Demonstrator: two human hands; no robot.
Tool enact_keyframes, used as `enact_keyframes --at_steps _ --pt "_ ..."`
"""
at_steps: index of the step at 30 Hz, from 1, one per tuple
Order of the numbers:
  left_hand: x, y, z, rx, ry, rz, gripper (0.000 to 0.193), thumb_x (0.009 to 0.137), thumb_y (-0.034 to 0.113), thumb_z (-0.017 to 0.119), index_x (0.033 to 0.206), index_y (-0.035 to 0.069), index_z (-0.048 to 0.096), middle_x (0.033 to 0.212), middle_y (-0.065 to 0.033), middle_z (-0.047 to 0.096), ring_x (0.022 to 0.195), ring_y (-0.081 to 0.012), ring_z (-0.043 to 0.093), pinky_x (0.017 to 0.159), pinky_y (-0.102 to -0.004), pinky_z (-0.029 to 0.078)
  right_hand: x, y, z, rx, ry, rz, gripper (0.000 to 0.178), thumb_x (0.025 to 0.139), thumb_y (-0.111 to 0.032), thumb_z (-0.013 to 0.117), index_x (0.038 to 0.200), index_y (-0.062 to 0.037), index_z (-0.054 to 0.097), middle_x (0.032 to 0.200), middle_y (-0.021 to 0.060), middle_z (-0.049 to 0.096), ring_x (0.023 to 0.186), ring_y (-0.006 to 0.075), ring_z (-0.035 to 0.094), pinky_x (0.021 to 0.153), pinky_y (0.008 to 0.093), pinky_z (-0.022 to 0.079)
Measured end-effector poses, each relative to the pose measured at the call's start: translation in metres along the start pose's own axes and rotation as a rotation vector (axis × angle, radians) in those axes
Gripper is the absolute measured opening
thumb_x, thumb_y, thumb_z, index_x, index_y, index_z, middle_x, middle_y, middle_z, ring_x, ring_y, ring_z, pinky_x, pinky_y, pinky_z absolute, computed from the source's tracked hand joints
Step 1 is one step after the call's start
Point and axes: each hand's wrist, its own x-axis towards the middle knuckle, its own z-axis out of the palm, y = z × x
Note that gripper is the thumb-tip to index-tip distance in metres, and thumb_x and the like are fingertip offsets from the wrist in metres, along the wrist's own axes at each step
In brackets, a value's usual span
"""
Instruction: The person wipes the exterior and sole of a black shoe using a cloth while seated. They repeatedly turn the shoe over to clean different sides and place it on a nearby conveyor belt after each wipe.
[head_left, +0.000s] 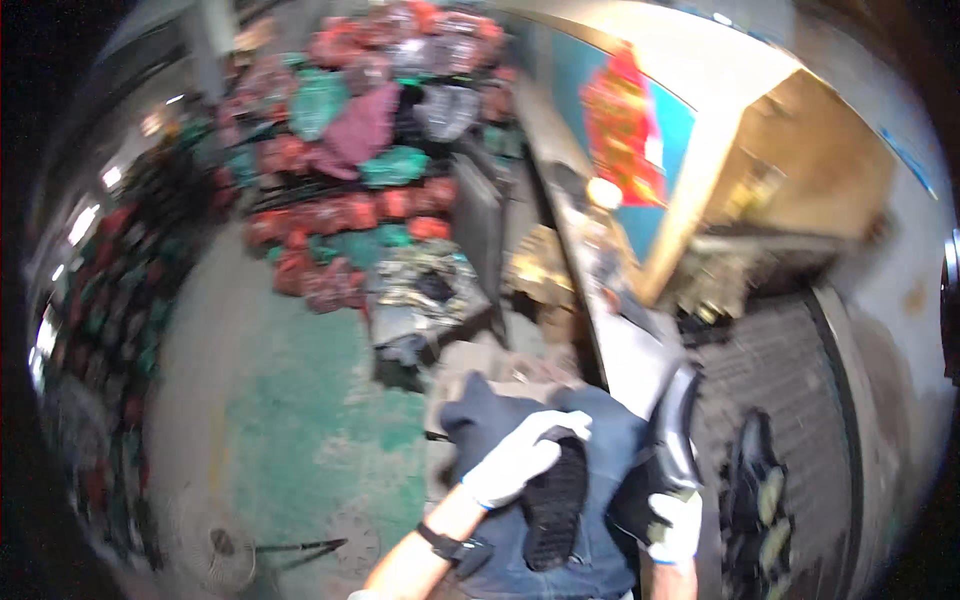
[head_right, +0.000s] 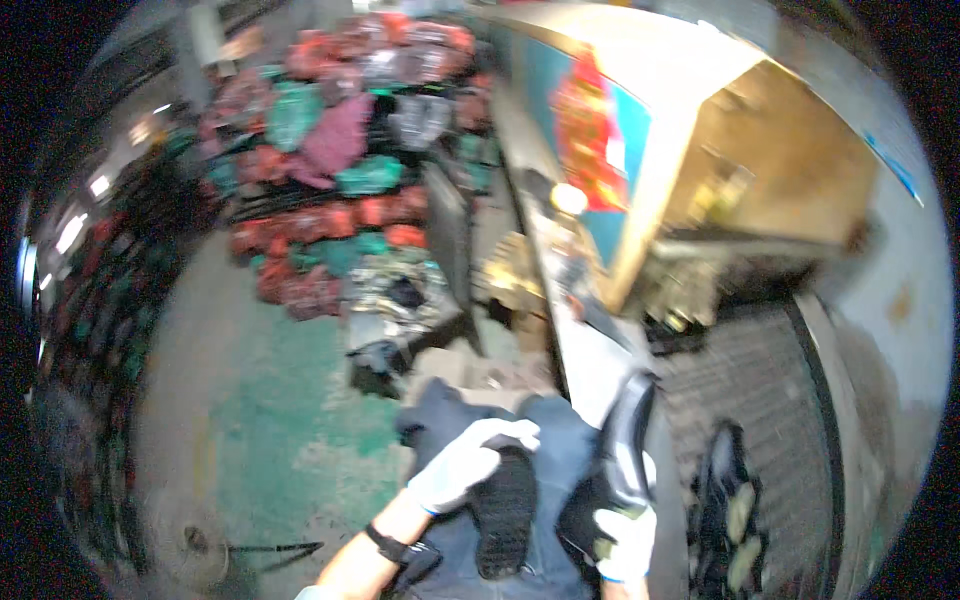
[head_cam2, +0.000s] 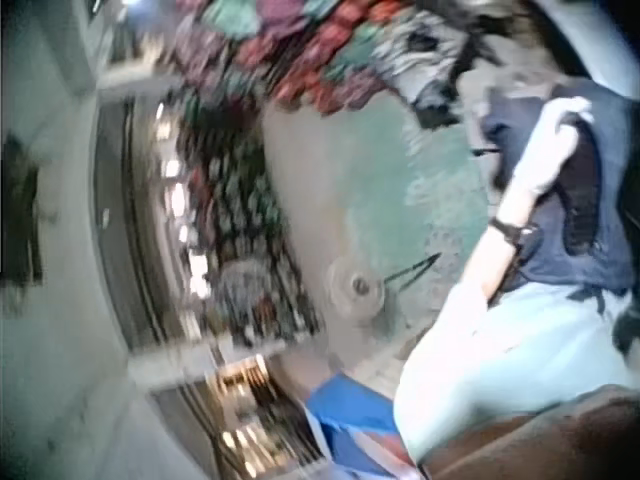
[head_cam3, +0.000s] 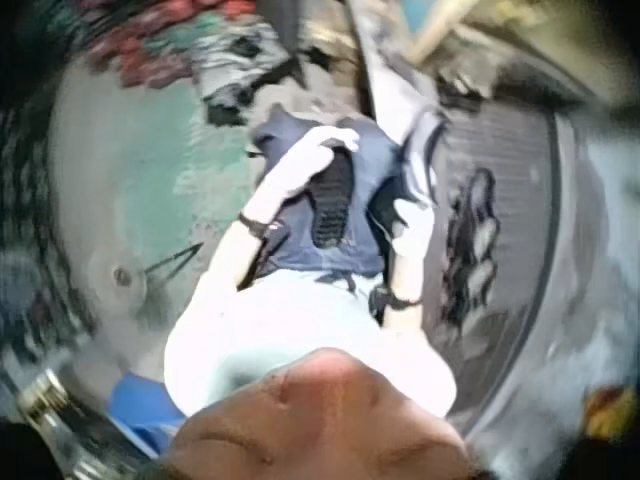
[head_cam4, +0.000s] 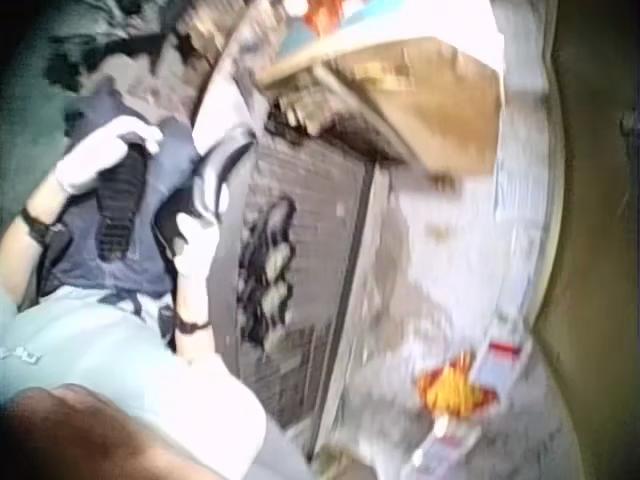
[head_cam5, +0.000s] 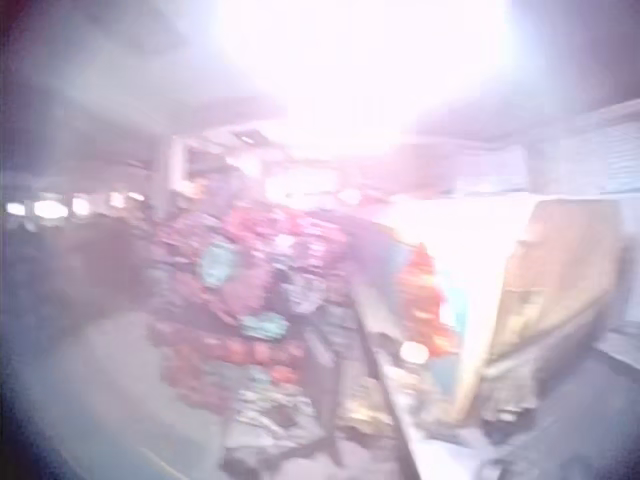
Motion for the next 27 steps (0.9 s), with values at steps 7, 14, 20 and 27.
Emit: enact_keyframes --at_steps 7,14,20,27 --pt "0.0 -0.015 0.013 -0.526 0.058 -0.097 0.062 0.109 0.036 0.073 0.156 0.004 0.049 0.155 -0.0212 0.062 0.153 -0.0397 0.052 0.129 -0.0502 0.042 -0.029 -0.001 0.0 -0.302 -0.145 -0.078 0.133 0.072 -0.012 0.1 0.176 0.0041 0.018 0.164 0.0207 0.052 0.148 0.0294 0.056 0.124 0.0421 0.046" --pt "0.07 0.096 0.038 0.524 -0.031 0.298 0.05 0.113 0.032 0.063 0.153 0.003 0.055 0.139 -0.0125 0.069 0.135 -0.0242 0.063 0.12 -0.0411 0.047 -0.055 -0.003 0.006 -0.42 -0.175 -0.181 0.136 0.07 -0.021 0.099 0.175 0.0052 0.017 0.164 0.0218 0.053 0.146 0.0306 0.058 0.125 0.0456 0.045" --pt "0.045 0.035 0.018 -0.136 -0.011 0.141 0.067 0.115 0.054 0.054 0.16 0.005 0.05 0.15 -0.0159 0.065 0.138 -0.0286 0.065 0.121 -0.0452 0.05 -0.066 0.009 0.008 -0.561 -0.217 -0.2 0.138 0.069 -0.03 0.101 0.174 0.0058 0.019 0.166 0.0259 0.05 0.15 0.0339 0.056 0.126 0.048 0.044" --pt "0.045 0.046 0.019 -0.113 -0.037 0.1 0.066 0.111 0.044 0.064 0.162 0.004 0.049 0.15 -0.0208 0.065 0.139 -0.0339 0.064 0.122 -0.0492 0.05 -0.069 0.024 0.002 -0.581 -0.342 -0.239 0.134 0.069 -0.03 0.103 0.17 0.0127 0.025 0.166 0.0301 0.049 0.153 0.0379 0.052 0.129 0.0485 0.039"
